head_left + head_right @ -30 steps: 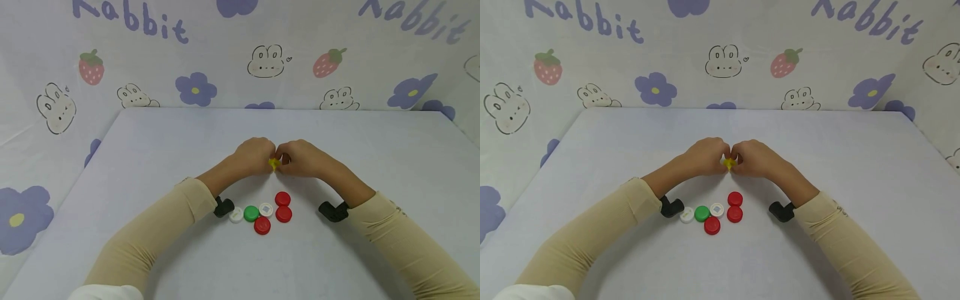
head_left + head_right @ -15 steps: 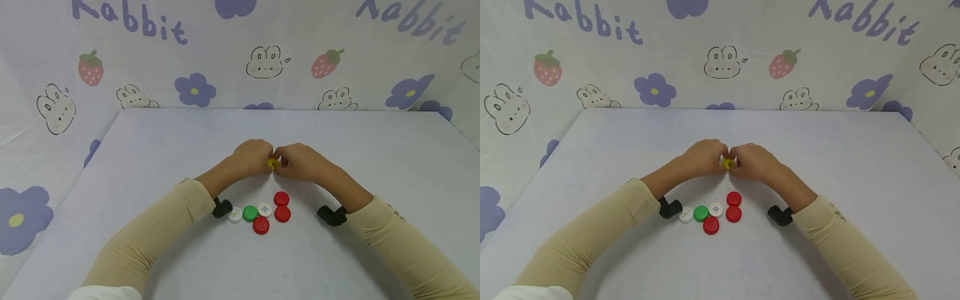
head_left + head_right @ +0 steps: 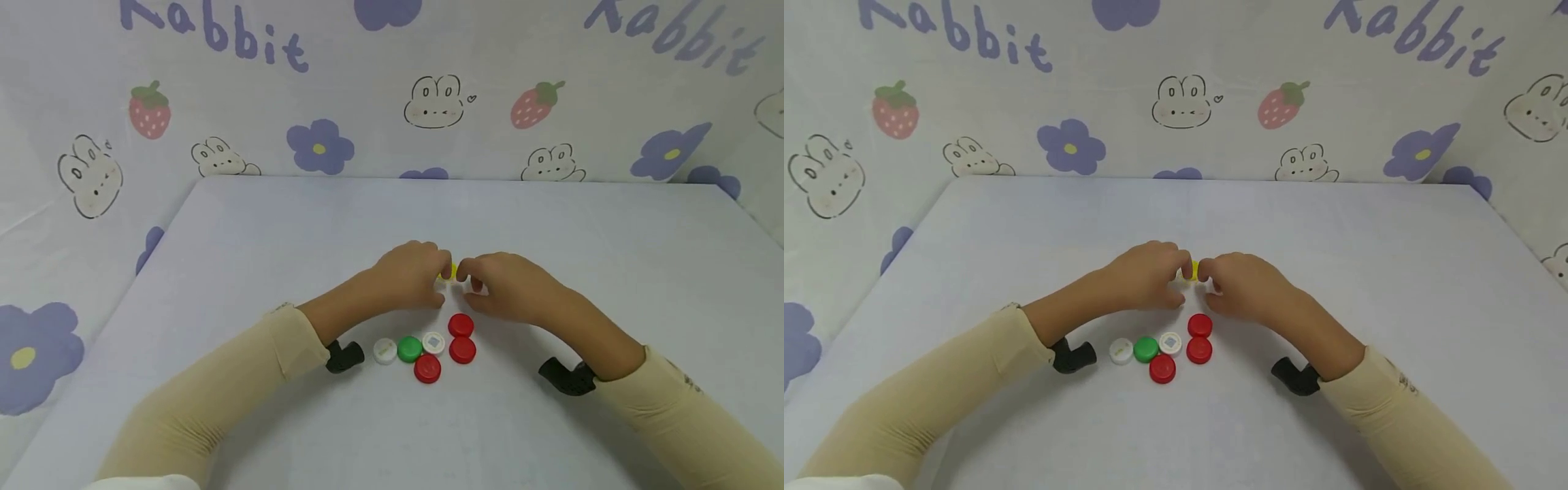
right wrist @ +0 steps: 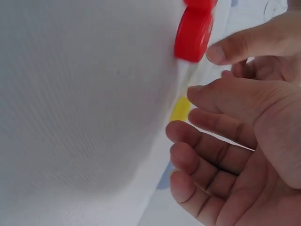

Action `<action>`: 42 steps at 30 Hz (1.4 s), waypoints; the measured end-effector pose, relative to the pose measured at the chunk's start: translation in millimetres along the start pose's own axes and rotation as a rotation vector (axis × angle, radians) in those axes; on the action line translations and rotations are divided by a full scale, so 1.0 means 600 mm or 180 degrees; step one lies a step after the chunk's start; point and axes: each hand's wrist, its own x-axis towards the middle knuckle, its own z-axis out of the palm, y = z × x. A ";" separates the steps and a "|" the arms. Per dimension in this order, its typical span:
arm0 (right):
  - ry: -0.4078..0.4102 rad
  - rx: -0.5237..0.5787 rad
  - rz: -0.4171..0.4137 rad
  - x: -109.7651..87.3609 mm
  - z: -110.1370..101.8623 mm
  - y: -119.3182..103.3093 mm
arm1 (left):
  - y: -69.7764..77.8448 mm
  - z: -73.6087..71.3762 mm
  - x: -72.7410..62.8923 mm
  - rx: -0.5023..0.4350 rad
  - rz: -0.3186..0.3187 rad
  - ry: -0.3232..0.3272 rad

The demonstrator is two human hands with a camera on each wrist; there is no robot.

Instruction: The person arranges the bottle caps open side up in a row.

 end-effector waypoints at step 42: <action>-0.0092 0.0233 -0.0630 -0.050 0.015 -0.011 | 0.031 0.025 -0.026 -0.0502 0.0216 -0.0320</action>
